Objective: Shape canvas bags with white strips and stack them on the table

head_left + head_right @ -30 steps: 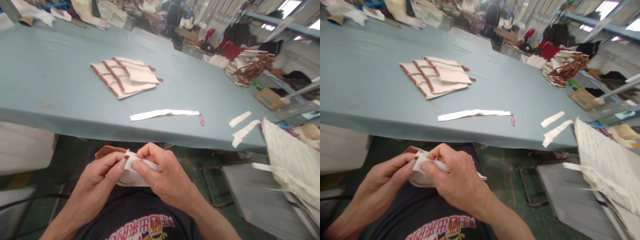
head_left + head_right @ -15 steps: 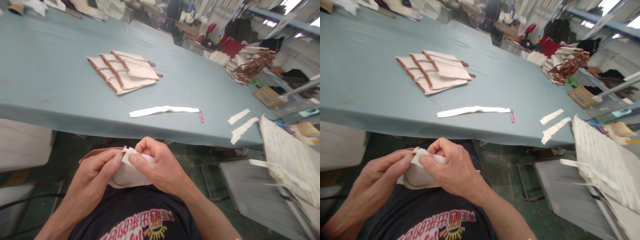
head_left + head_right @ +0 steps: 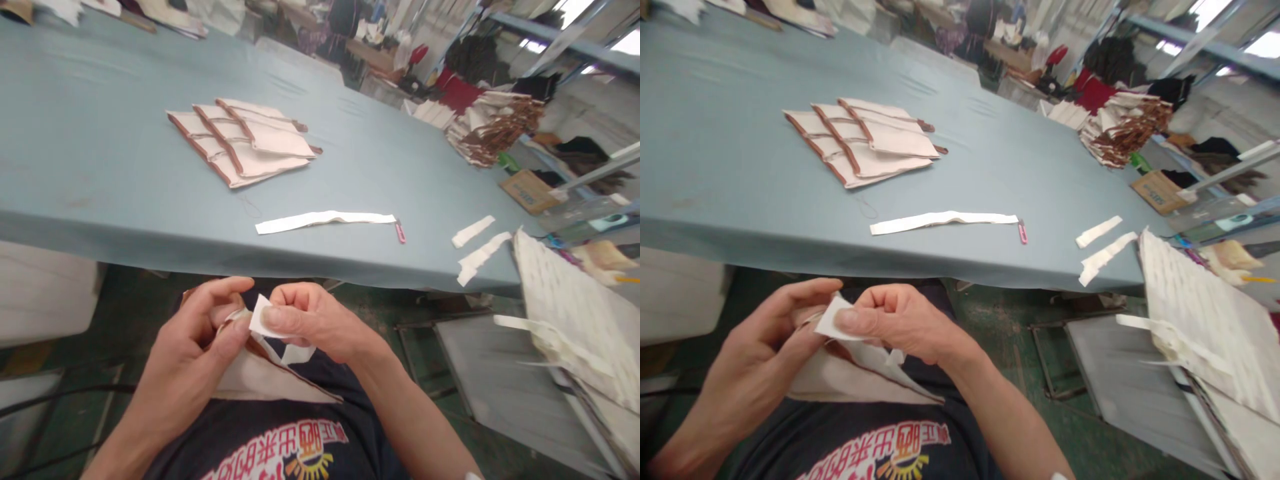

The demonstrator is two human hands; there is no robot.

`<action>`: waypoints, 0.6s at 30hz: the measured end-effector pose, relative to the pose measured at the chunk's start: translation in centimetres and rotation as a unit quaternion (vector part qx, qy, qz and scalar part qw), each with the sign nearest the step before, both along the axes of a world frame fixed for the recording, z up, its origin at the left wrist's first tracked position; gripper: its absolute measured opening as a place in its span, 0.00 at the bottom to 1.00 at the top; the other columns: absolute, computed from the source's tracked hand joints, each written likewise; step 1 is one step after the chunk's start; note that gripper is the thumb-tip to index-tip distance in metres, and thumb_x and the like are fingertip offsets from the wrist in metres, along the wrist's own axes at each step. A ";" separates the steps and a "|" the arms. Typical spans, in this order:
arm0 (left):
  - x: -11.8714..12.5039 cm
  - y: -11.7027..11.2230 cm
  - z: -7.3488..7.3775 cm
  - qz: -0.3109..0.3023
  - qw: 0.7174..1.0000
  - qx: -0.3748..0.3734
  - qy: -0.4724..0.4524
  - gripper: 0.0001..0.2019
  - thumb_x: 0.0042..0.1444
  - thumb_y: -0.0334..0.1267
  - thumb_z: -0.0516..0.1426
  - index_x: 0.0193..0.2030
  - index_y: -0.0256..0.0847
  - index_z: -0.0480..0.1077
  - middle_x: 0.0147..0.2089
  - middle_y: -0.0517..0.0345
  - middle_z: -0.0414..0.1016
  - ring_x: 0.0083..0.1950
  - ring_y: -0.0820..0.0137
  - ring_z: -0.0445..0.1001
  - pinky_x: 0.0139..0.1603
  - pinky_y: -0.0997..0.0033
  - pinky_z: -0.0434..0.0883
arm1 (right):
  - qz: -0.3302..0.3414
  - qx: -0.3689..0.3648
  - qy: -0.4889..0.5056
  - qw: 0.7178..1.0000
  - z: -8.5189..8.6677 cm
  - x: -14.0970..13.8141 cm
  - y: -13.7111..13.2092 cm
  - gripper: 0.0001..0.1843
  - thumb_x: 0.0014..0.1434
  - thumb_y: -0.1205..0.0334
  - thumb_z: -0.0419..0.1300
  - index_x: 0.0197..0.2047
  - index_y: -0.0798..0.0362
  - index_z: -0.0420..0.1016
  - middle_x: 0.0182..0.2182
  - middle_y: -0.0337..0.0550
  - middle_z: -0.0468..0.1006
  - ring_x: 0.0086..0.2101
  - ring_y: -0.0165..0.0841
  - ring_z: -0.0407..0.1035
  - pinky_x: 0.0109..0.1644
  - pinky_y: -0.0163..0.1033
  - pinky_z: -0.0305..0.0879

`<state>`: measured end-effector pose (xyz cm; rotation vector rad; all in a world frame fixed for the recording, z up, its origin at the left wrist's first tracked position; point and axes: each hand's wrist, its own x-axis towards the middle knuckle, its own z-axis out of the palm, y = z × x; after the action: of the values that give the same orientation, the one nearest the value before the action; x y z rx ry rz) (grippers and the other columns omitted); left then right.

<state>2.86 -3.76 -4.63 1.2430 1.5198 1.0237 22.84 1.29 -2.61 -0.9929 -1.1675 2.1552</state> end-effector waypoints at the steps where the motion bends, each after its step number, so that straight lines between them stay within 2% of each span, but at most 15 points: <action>1: -0.2 0.1 -0.1 -0.033 0.999 -0.018 -0.028 0.27 0.59 0.61 0.68 0.58 0.46 0.82 0.34 0.58 0.87 0.30 0.63 0.83 0.30 0.71 0.76 | 0.026 -0.016 0.012 0.999 -0.4 0.0 0.2 0.35 0.51 0.33 0.82 0.28 0.50 0.68 0.21 0.26 0.61 0.21 0.22 0.47 0.24 0.35 0.40; 4: -0.6 0.3 -0.3 -0.121 0.985 -0.067 -0.107 0.26 0.59 0.60 0.71 0.56 0.47 0.84 0.35 0.55 0.88 0.31 0.60 0.84 0.29 0.70 0.78 | 0.090 -0.064 0.048 0.993 -1.3 -0.3 0.6 0.36 0.49 0.29 0.82 0.31 0.50 0.73 0.19 0.24 0.56 0.21 0.22 0.41 0.24 0.38 0.34; 6: -0.6 0.2 -0.4 -0.139 0.977 -0.084 -0.139 0.24 0.58 0.60 0.72 0.53 0.46 0.84 0.31 0.56 0.85 0.29 0.60 0.82 0.28 0.70 0.77 | 0.102 -0.080 0.056 0.990 -1.6 -0.5 0.6 0.38 0.47 0.25 0.81 0.33 0.50 0.73 0.19 0.23 0.55 0.21 0.22 0.40 0.24 0.39 0.33; 9: -0.2 -0.1 -0.2 -0.083 0.979 -0.098 -0.160 0.21 0.57 0.60 0.73 0.46 0.47 0.83 0.28 0.60 0.80 0.27 0.64 0.79 0.27 0.72 0.75 | 0.095 -0.082 0.053 0.991 -1.7 -0.6 0.5 0.41 0.46 0.23 0.80 0.30 0.50 0.67 0.19 0.22 0.55 0.21 0.21 0.40 0.24 0.37 0.34; 11: 0.1 -0.1 -0.1 -0.064 0.982 -0.089 -0.157 0.19 0.56 0.58 0.74 0.39 0.46 0.80 0.27 0.61 0.78 0.26 0.68 0.75 0.26 0.75 0.71 | 0.086 -0.077 0.042 0.992 -1.7 -0.6 0.5 0.41 0.47 0.25 0.81 0.29 0.49 0.65 0.20 0.23 0.57 0.22 0.21 0.43 0.25 0.35 0.36; 13: 0.2 -0.1 -0.2 -0.079 0.983 -0.075 -0.145 0.19 0.56 0.57 0.73 0.33 0.45 0.76 0.25 0.62 0.76 0.24 0.70 0.71 0.24 0.76 0.68 | 0.069 -0.063 0.014 0.996 -1.8 -0.6 0.6 0.39 0.47 0.29 0.82 0.30 0.50 0.67 0.22 0.26 0.62 0.23 0.21 0.49 0.26 0.34 0.42; 15: 0.3 -0.1 -0.5 -0.076 0.986 -0.070 -0.134 0.20 0.59 0.58 0.71 0.31 0.45 0.75 0.24 0.63 0.74 0.23 0.71 0.69 0.24 0.76 0.66 | 0.039 -0.040 -0.015 0.998 -1.9 -0.4 0.8 0.36 0.47 0.30 0.82 0.32 0.51 0.71 0.24 0.29 0.68 0.24 0.23 0.56 0.27 0.33 0.48; 18: 0.7 -0.2 -1.1 -0.037 0.987 -0.073 -0.138 0.21 0.60 0.59 0.70 0.33 0.45 0.75 0.25 0.63 0.74 0.23 0.71 0.69 0.24 0.76 0.65 | -0.029 0.007 -0.013 0.999 -2.1 0.0 0.9 0.36 0.52 0.25 0.77 0.35 0.51 0.76 0.28 0.34 0.74 0.27 0.27 0.63 0.31 0.33 0.60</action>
<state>3.57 -3.98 -5.69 1.0022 1.3007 0.9732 22.87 2.22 -4.73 -1.0388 -1.1491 2.0927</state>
